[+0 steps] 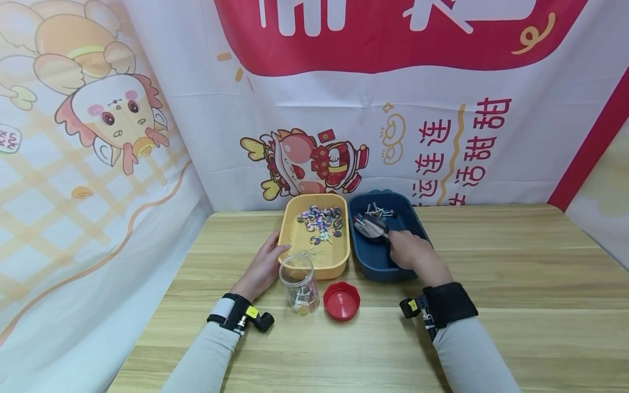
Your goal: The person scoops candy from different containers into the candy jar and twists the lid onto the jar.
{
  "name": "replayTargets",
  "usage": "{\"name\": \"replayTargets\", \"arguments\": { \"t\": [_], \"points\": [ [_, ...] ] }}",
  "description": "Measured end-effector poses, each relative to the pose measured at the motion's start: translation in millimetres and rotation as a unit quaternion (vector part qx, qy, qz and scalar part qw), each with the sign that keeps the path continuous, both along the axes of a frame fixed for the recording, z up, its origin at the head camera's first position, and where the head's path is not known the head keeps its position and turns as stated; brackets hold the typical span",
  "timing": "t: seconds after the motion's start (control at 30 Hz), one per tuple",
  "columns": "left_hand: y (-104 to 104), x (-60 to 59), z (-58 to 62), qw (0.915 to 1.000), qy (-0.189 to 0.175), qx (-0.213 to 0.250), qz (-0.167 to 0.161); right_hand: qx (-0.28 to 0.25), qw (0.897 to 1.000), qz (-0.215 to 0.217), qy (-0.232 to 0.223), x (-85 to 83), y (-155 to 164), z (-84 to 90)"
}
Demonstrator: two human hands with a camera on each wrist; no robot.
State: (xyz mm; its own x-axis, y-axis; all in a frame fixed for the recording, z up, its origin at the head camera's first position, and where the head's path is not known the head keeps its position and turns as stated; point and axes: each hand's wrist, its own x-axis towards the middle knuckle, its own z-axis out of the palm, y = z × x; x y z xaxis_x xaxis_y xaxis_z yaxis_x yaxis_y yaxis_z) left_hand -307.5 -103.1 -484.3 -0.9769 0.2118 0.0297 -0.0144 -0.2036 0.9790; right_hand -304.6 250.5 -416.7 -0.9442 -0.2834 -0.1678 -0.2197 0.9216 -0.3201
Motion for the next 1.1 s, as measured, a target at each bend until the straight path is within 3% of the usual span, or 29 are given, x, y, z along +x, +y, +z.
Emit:
{"name": "replayTargets", "arguments": {
  "t": [0.53,1.1],
  "points": [
    [-0.6,1.2,-2.1,1.0,0.0,-0.004,0.0,0.048,0.998,-0.016,0.032,0.4,-4.7,-3.7],
    [-1.0,0.7,-0.6,0.9999,0.009,-0.001,-0.013,0.027,0.998,-0.016,0.061,-0.2,-3.3,-5.4]
  ]
}}
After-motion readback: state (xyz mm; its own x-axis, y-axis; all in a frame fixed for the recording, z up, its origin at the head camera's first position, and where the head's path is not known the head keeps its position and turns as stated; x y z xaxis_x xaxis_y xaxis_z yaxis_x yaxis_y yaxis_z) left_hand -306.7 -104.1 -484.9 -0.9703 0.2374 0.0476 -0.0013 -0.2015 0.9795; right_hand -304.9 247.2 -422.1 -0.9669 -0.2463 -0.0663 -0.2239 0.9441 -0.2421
